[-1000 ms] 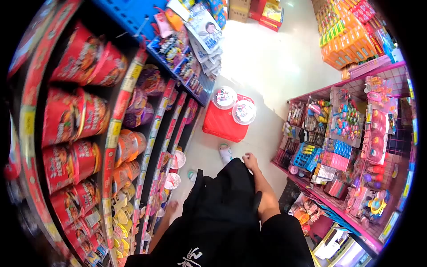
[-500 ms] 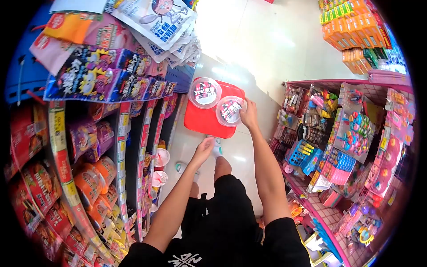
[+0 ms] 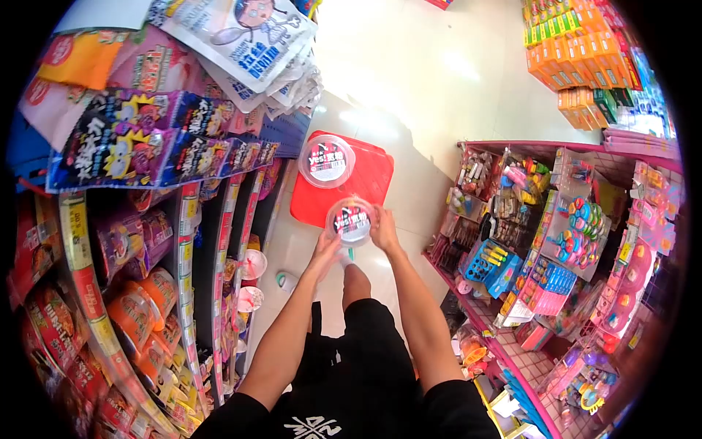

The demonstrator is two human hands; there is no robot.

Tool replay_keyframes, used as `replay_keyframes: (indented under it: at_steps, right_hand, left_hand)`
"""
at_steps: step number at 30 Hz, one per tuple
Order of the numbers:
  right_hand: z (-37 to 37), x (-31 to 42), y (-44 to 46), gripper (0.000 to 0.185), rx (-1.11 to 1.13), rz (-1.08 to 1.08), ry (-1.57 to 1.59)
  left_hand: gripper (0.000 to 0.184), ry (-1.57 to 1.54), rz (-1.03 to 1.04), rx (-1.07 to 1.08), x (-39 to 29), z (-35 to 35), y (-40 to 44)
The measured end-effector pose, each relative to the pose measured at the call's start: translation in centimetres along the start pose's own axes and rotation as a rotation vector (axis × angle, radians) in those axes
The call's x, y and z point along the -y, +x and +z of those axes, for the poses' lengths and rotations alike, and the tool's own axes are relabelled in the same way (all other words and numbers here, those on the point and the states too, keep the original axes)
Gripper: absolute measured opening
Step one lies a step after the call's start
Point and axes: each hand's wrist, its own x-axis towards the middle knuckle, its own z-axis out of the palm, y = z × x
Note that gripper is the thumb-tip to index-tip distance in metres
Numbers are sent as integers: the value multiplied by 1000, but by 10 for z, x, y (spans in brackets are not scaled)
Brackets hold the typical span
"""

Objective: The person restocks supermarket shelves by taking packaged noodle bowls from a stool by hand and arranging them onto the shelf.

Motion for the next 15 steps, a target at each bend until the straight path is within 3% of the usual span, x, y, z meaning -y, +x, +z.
replay_keyframes:
  at_steps: [2, 4, 10, 13, 15]
  right_hand:
    - [7, 7, -24, 57, 31, 8, 25]
    - [8, 26, -53, 60, 58, 5, 27]
    - [9, 84, -124, 61, 148, -95, 211]
    - [2, 135, -153, 59, 240, -130, 301]
    - [-5, 178, -166, 58, 302, -245, 256]
  left_hand:
    - [91, 32, 28, -58, 5, -2, -21]
    - [94, 108, -79, -131, 13, -12, -40]
    - [72, 322, 249, -366, 76, -62, -106]
    - [66, 483, 375, -510, 51, -65, -178]
    - [65, 423, 447, -574, 34, -69, -225]
